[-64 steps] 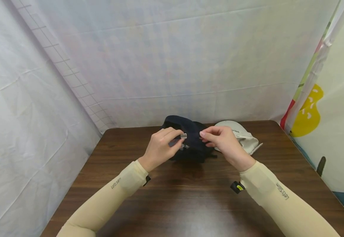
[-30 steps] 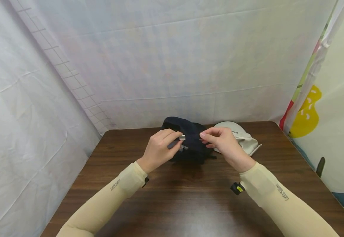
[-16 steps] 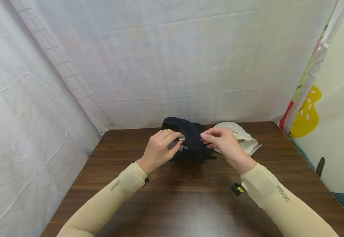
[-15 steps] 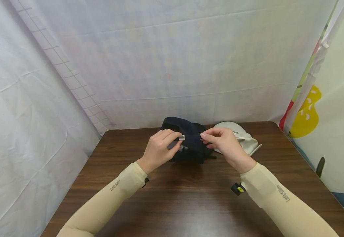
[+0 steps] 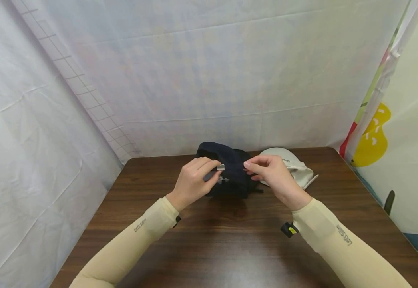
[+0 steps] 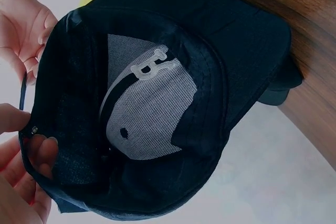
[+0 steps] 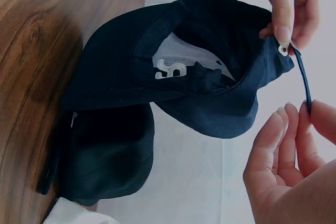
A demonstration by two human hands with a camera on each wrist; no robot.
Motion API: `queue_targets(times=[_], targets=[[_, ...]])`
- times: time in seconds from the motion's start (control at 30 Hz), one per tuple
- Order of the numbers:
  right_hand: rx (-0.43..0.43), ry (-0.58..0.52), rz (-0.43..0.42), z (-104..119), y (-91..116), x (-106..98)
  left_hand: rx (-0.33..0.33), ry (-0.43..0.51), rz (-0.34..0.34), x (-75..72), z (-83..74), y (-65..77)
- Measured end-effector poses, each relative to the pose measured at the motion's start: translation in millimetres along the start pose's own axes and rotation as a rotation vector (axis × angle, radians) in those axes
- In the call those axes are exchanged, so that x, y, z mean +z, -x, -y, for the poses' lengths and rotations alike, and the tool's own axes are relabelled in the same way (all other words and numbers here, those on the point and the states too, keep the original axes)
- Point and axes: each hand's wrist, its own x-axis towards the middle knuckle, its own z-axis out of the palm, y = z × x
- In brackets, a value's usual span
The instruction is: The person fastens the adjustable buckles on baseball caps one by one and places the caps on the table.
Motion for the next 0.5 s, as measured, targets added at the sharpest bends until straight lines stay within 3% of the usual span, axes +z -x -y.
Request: queue_targets(times=[0.5], targets=[[0.012,-0.004,-0.005,1.9,-0.3,-1.5,-0.018,-0.042,-0.033,-4.4,3.5,0.7]])
